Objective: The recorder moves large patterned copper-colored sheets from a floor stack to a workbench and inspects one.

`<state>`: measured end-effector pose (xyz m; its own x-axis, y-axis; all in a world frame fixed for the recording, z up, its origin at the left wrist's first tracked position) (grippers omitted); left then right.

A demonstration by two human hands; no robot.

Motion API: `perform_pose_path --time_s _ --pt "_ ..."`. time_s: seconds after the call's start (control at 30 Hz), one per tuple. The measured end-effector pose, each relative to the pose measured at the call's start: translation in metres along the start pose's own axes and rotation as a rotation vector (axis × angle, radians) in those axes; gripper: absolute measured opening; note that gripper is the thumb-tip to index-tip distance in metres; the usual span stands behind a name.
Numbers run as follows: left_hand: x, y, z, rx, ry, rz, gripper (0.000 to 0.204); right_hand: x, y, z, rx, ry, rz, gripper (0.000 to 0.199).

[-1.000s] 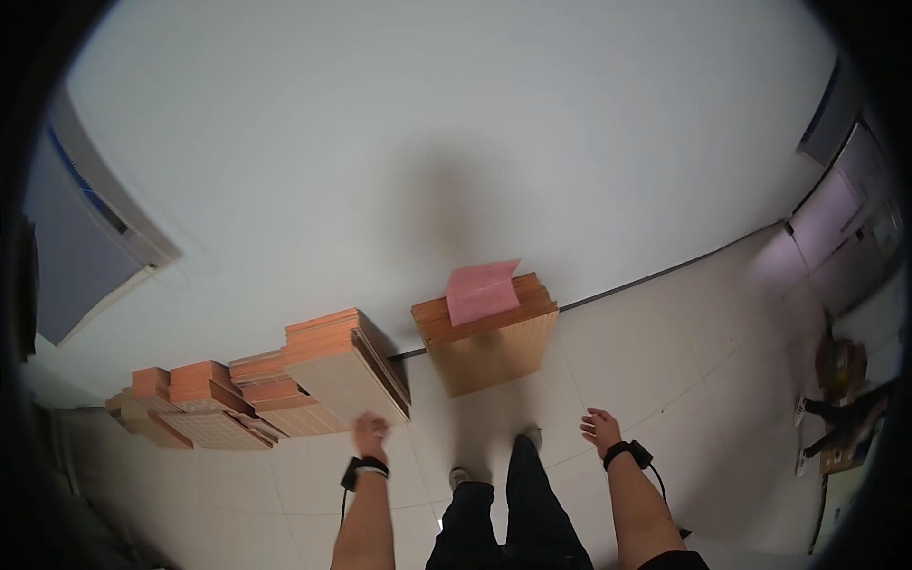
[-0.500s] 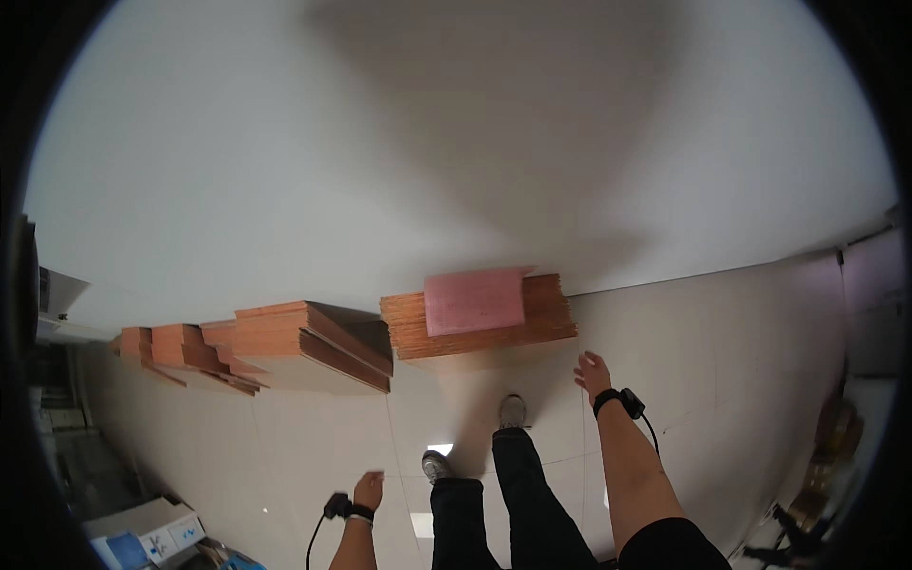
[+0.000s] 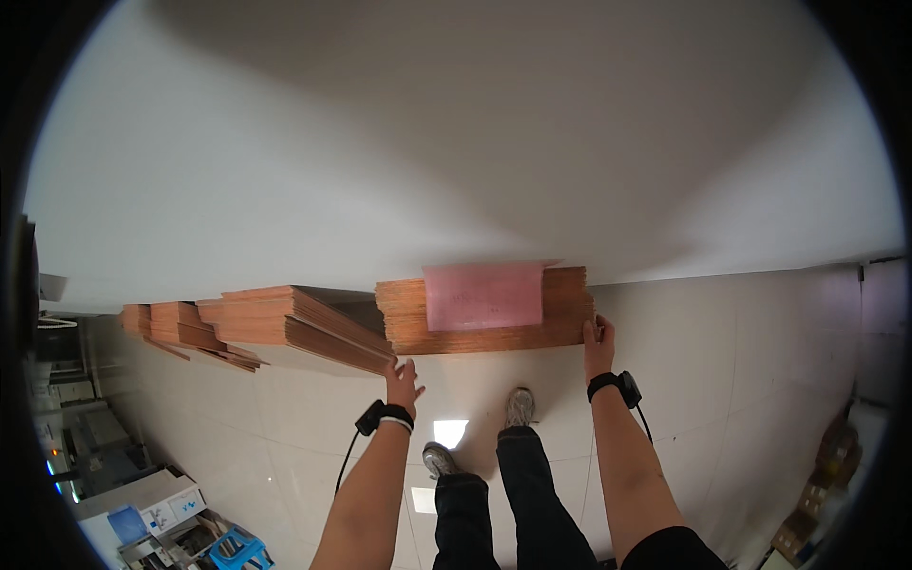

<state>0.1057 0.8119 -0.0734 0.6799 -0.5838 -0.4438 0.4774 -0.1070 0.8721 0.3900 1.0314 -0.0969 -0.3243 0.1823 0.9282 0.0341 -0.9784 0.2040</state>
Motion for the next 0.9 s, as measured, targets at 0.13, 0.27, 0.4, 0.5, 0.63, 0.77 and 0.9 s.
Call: perform_pose_path --time_s 0.13,0.27,0.4,0.5,0.63,0.77,0.9 --pt "-0.028 -0.015 -0.005 -0.102 -0.014 0.077 0.064 0.005 0.002 0.001 0.013 0.029 0.023 0.036" --pt "-0.032 -0.021 -0.014 -0.159 0.028 -0.019 0.067 0.005 0.004 0.004 0.017 0.077 -0.005 0.034" --pt "-0.027 -0.036 -0.009 -0.212 -0.131 -0.210 0.064 0.007 0.010 0.002 0.031 0.109 0.046 0.033" --pt "-0.022 -0.037 -0.006 -0.270 -0.143 -0.287 0.057 0.010 0.018 0.004 0.019 0.113 0.074 0.031" --pt "-0.006 -0.038 -0.002 -0.180 -0.039 -0.261 0.055 0.008 0.027 0.011 -0.016 0.028 0.009 0.028" --pt "0.016 -0.040 0.019 -0.112 -0.100 -0.178 0.063 0.010 0.048 0.014 0.037 0.082 -0.025 0.028" --pt "0.015 0.008 0.005 0.009 0.205 0.170 0.056 -0.002 0.059 0.033 0.049 0.094 -0.064 0.029"
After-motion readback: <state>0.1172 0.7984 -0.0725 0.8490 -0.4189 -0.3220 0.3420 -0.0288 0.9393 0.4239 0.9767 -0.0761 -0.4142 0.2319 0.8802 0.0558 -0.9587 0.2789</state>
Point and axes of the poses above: each hand's wrist, its own y-axis away from the middle knuckle, its own z-axis out of the back of the hand, x = y × z, the point moved 2 cm from there along -y, towards the middle knuckle, and after that the axes turned 12 degrees about z, right-handed, at the moved point
